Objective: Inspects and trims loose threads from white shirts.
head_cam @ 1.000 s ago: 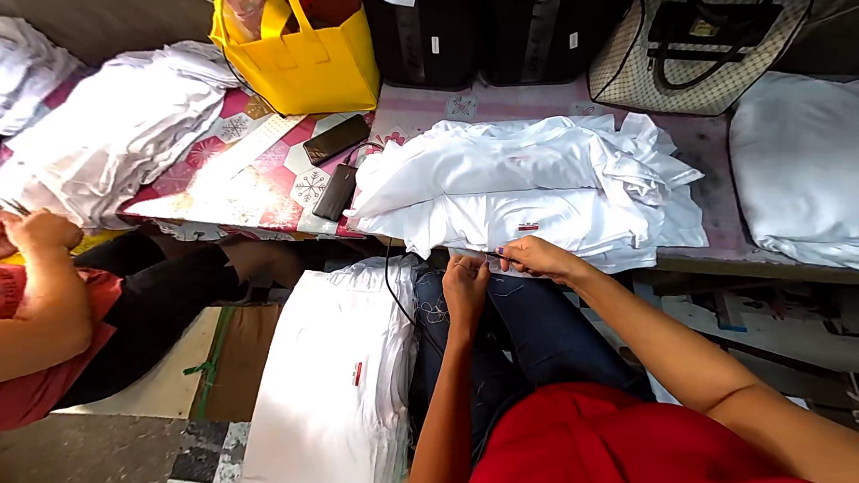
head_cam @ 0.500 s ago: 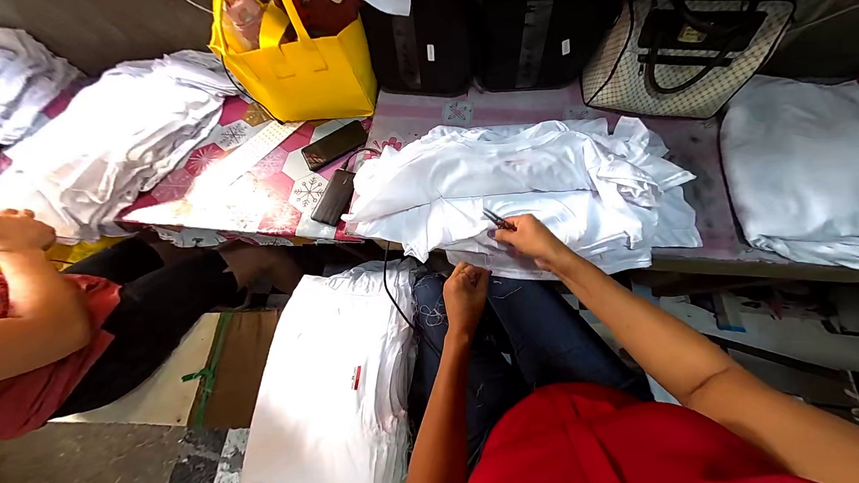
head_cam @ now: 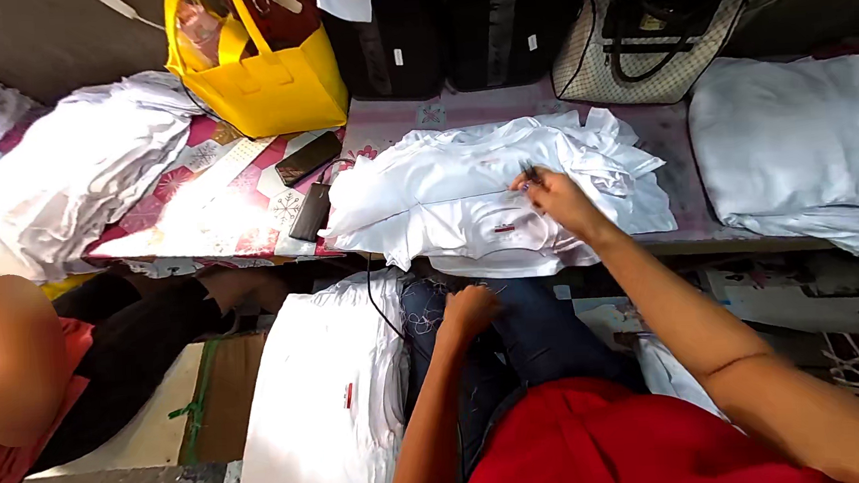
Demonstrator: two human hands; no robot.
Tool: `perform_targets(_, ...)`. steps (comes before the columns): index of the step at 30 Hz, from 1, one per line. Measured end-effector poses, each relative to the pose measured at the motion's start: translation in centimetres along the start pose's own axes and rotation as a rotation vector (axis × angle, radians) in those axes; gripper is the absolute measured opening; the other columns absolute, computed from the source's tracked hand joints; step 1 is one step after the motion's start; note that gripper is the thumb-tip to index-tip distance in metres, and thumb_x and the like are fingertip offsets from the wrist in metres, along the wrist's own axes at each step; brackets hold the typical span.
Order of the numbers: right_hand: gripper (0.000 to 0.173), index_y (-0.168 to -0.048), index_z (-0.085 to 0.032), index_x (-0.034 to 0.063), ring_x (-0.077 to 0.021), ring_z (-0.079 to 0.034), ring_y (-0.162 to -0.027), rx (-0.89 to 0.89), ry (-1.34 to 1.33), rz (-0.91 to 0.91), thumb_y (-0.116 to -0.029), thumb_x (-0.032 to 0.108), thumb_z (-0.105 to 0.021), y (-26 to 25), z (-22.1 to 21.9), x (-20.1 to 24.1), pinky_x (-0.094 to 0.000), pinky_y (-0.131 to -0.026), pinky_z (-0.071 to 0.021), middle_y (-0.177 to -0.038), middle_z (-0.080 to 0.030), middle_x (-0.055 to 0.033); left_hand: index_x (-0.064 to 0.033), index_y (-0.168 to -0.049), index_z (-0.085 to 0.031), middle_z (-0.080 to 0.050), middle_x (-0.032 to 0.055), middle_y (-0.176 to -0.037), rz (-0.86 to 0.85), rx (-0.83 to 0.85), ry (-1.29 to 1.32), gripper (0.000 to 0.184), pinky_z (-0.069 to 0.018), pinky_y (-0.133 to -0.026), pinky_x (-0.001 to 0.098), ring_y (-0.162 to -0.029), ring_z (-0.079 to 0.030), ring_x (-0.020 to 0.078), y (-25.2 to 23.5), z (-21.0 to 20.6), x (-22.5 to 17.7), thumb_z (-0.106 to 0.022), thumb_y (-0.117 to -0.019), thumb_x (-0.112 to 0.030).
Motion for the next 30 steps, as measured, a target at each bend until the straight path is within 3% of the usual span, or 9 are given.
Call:
perform_targets(3,0.015,-0.105,-0.070,-0.0014,-0.0197,-0.063,-0.090,-0.073,0.234,0.291,-0.1003,0.005,-0.057,0.4,3.6,1.8,-0.0370,-0.080,-0.0548,-0.110,-0.063,-0.0153,-0.0043,-0.110,-0.078,-0.074,0.0229,-0.106,0.110,-0.521,-0.114,0.029,-0.0405,-0.103,0.0700,-0.109,-0.068,0.0448,6.4,8.3,-0.8,-0.055,-0.1047,-0.021)
perform_targets(5,0.010,-0.094,-0.076,0.0036,-0.0256,-0.068,-0.084,0.043,0.422,0.482,-0.0925,0.012,-0.071,0.6,1.1,1.3,-0.0453,-0.072,-0.0581,-0.105,-0.066,-0.0154,-0.0056,-0.104,-0.080,-0.075,0.0197,-0.098,-0.093,-0.867,-0.199,0.017,-0.0429,-0.096,0.0664,-0.097,-0.069,0.0419,7.8,12.2,-2.8,-0.067,-0.0967,-0.012)
perform_targets(9,0.024,-0.084,-0.071,0.0050,-0.0321,-0.066,-0.069,0.401,0.791,0.626,-0.0866,0.027,-0.080,1.9,-4.4,-3.6,-0.0497,-0.054,-0.0510,-0.099,-0.065,-0.0173,-0.0092,-0.112,-0.077,-0.055,0.0223,-0.144,-0.246,-0.601,-0.373,0.035,-0.0255,-0.115,0.0713,-0.140,-0.045,0.0441,0.4,11.6,-2.3,-0.085,-0.0829,-0.027)
perform_targets(12,0.039,-0.075,-0.068,0.0030,-0.0333,-0.065,-0.068,0.459,0.837,0.536,-0.0850,0.038,-0.082,2.3,-0.7,-5.1,-0.0518,-0.054,-0.0499,-0.096,-0.065,-0.0185,0.0003,-0.103,-0.076,-0.063,0.0256,-0.129,-0.176,-0.663,-0.331,0.026,-0.0385,-0.108,0.0673,-0.126,-0.056,0.0449,0.8,14.2,1.0,-0.081,-0.0862,-0.019)
perform_targets(16,0.012,-0.089,-0.071,-0.0018,-0.0354,-0.066,-0.081,0.239,0.602,0.273,-0.0845,0.008,-0.075,-0.3,7.4,-4.6,-0.0573,-0.069,-0.0522,-0.093,-0.067,-0.0182,0.0074,-0.107,-0.071,-0.071,0.0256,-0.102,-0.238,-0.883,-0.019,0.022,-0.0534,-0.085,0.0642,-0.096,-0.070,0.0431,3.1,19.7,1.8,-0.073,-0.0868,0.000)
perform_targets(19,0.019,-0.110,-0.068,-0.0061,-0.0396,-0.067,-0.084,0.042,0.489,0.165,-0.0915,-0.004,-0.063,-4.2,11.3,-1.3,-0.0613,-0.078,-0.0520,-0.092,-0.068,-0.0247,0.0093,-0.127,-0.059,-0.067,0.0316,-0.108,-0.201,-0.971,-0.030,0.032,-0.0505,-0.086,0.0674,-0.099,-0.066,0.0494,2.6,25.1,-0.8,-0.058,-0.0971,0.000)
perform_targets(24,0.032,-0.128,-0.067,0.0051,-0.0474,-0.065,-0.113,-0.181,0.684,0.021,-0.0990,0.002,-0.053,-12.9,12.0,-4.8,-0.0713,-0.091,-0.0472,-0.122,-0.069,-0.0243,0.0036,-0.123,-0.066,-0.064,0.0286,-0.124,-0.070,-1.127,-0.172,0.031,-0.0448,-0.100,0.0646,-0.124,-0.057,0.0479,-5.9,29.5,0.1,-0.049,-0.0971,0.004)
perform_targets(27,0.032,-0.131,-0.068,0.0100,-0.0479,-0.064,-0.113,-0.067,0.775,-0.096,-0.1055,0.020,-0.051,-15.3,8.7,-12.1,-0.0718,-0.088,-0.0470,-0.128,-0.065,-0.0235,-0.0011,-0.120,-0.072,-0.069,0.0216,-0.126,-0.113,-1.161,-0.235,0.032,-0.0406,-0.105,0.0629,-0.124,-0.060,0.0433,-10.9,26.9,3.7,-0.048,-0.0987,0.001)
perform_targets(30,0.034,-0.129,-0.070,0.0094,-0.0471,-0.066,-0.108,-0.083,0.766,-0.083,-0.1064,0.024,-0.049,-14.6,8.4,-12.5,-0.0702,-0.085,-0.0477,-0.125,-0.066,-0.0229,-0.0019,-0.121,-0.071,-0.068,0.0197,-0.129,-0.290,-1.322,-0.263,0.030,-0.0344,-0.114,0.0607,-0.126,-0.060,0.0406,-7.6,24.5,2.7,-0.049,-0.1024,-0.007)
Point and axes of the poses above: each hand's wrist, its own y-axis away from the middle knuckle, its own z-axis out of the back of the hand, x = y × z, the point moved 10 cm from there along -y, towards the middle knuckle
